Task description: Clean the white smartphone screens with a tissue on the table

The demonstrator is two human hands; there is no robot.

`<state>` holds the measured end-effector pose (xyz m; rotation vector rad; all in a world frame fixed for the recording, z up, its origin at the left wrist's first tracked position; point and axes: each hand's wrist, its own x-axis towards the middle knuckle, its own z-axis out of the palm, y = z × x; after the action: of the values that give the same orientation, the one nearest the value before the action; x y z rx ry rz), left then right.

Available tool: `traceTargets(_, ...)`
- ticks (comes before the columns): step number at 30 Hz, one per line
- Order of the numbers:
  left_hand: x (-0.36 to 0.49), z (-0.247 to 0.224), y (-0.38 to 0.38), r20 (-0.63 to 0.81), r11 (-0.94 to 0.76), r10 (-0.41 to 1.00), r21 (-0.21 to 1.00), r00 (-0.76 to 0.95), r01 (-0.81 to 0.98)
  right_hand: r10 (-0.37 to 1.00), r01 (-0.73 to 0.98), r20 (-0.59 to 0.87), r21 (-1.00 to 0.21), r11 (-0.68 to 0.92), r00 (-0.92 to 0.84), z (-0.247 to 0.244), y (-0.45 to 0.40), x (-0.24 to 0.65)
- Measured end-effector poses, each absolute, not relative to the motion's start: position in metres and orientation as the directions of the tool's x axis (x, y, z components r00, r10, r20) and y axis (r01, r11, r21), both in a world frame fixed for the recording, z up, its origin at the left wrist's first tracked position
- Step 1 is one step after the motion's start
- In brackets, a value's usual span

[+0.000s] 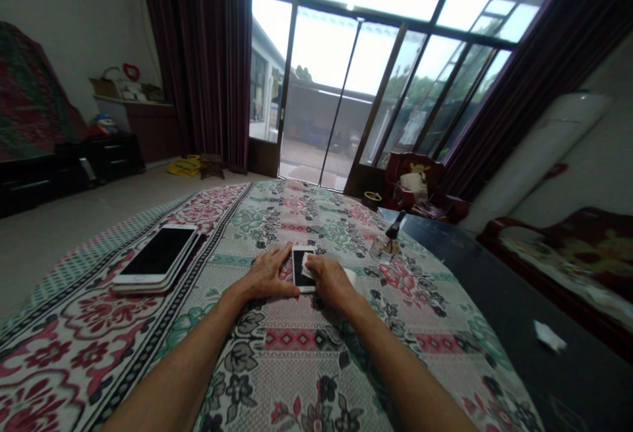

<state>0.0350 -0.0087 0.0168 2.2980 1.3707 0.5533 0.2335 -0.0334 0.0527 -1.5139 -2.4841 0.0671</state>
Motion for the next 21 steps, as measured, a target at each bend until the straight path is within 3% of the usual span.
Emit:
traceTargets(5,0.035,0.016,-0.009,0.138,-0.444,0.885,0.537,0.444,0.717,0.869,0.856,0.201,-0.177,0.486,-0.452,0.049,-0.047,0.235)
traceTargets(13,0.035,0.019,-0.009,0.125,-0.446,0.885,0.507,0.449,0.738,0.949,0.94,0.164,-0.167,0.296,-0.27,0.055,-0.011,0.22)
traceTargets(21,0.035,0.019,-0.008,0.113,-0.43,0.892,0.511,0.438,0.744,0.964,0.956,0.106,-0.14,0.258,-0.244,0.059,0.007,0.216)
